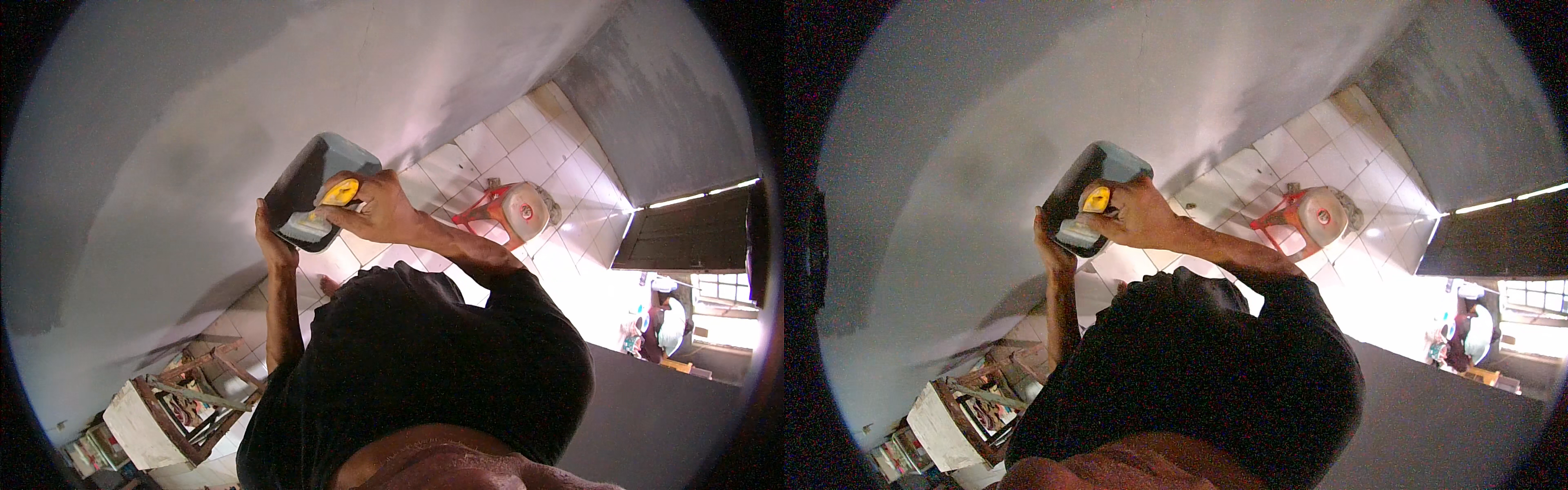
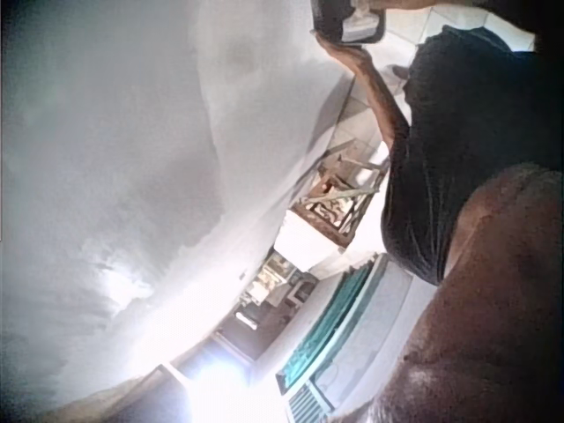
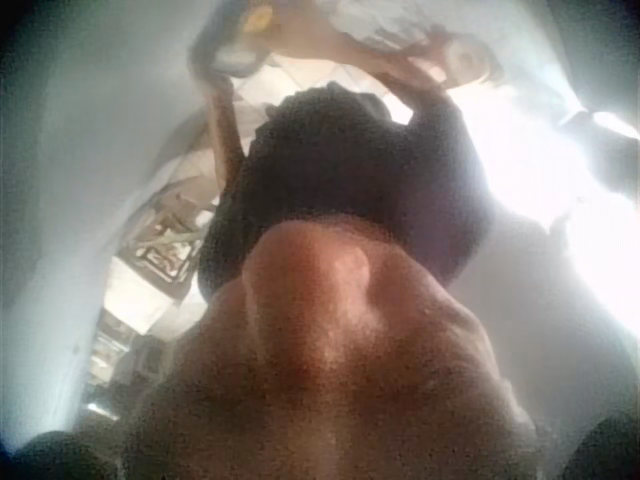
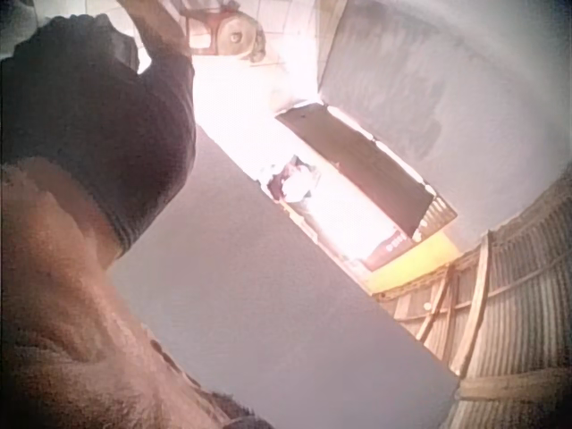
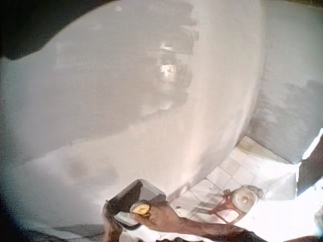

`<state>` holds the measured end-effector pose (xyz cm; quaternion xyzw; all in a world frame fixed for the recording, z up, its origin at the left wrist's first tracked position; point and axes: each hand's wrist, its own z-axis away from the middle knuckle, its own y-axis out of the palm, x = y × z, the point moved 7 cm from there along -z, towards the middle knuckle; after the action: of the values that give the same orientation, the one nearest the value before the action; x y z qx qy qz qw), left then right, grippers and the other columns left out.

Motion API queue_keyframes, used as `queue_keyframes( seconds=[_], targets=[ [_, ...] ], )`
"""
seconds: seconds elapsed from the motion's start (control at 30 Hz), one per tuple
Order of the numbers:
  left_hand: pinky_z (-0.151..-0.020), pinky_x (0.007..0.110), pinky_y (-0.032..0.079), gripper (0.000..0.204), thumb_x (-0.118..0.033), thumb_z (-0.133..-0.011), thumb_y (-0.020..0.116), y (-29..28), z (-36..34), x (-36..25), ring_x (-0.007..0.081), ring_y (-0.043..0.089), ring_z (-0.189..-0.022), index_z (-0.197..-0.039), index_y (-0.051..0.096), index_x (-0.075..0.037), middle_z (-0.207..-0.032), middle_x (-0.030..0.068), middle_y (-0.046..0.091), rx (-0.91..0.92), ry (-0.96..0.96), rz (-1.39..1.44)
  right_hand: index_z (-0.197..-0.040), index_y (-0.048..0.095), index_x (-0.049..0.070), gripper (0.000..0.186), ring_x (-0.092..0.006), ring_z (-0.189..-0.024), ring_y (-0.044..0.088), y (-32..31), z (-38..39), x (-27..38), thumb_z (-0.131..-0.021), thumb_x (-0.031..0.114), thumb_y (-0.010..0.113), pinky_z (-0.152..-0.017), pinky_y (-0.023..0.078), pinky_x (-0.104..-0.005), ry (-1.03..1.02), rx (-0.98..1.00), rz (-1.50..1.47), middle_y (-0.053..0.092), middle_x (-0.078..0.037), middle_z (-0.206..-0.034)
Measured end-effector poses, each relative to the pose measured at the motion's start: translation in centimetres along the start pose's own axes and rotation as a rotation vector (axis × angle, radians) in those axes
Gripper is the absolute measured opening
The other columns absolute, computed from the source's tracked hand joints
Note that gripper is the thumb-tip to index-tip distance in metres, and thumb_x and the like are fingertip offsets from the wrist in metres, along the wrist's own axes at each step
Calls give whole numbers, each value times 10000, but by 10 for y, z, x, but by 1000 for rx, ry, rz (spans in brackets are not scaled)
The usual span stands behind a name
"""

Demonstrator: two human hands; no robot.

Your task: The person applies grey paint onto the ceiling and upper walls of an indoor space using a paintbrush, repeatedly dipping the brush into a hand-held plastic tray container containing the paint.

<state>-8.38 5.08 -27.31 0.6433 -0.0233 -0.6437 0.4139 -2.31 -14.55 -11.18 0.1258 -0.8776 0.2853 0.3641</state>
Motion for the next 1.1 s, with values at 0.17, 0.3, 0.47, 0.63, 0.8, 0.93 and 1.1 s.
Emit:
queue_keyframes(
  seconds=[0.17,0.3,0.47,0.63,0.8,0.93,1.1],
  targets=[
    [-951,377,464,550,-484,-986,459,-5,2,0,250,606,-1069,-1253,546,-11,-1182,117,626,-46,7,-19,-933,659,10,229,-168,-697,707,-11,-5,-9,-811,165,774,-625,554,-275,58,35,-44,710,-113,-813],
    [-932,369,464,554,-496,-982,463,0,5,1,234,604,-1047,-1242,551,-14,-1159,108,630,25,-10,-22,-944,668,13,213,-159,-701,704,-30,-20,-28,-814,152,765,-641,556,-281,46,86,22,713,-108,-844],
    [-942,366,442,585,-518,-972,473,10,10,1,234,585,-1063,-1235,555,-1,-1157,121,616,18,-46,-38,-1007,684,30,234,-186,-760,717,-35,-31,-40,-796,89,767,-691,579,-289,-72,122,70,732,-95,-932],
    [-1010,449,432,584,-495,-982,443,-10,10,12,303,582,-1118,-1259,551,7,-1248,149,596,-44,-85,-30,-1045,688,53,285,-195,-813,728,-28,-17,-56,-784,110,787,-705,595,-292,-89,144,128,728,-122,-1009],
    [-943,381,461,551,-474,-1000,428,16,15,1,251,599,-1041,-1233,564,7,-1135,131,625,83,-27,11,-1044,698,69,297,-200,-749,729,-56,-3,-50,-775,148,797,-657,601,-296,-75,-8,173,732,-98,-999],
    [-958,388,454,561,-470,-1011,391,6,12,2,264,594,-1091,-1246,562,9,-1187,144,623,103,5,-13,-1044,682,68,248,-234,-755,725,-72,-2,-39,-832,182,741,-684,585,-302,62,22,237,729,-96,-954],
    [-979,388,439,573,-478,-1008,392,19,11,2,265,594,-1106,-1247,560,15,-1197,144,626,164,43,-22,-994,678,11,265,-153,-619,659,-49,8,-21,-831,200,766,-588,519,-272,105,108,25,707,-92,-822]
  ],
)
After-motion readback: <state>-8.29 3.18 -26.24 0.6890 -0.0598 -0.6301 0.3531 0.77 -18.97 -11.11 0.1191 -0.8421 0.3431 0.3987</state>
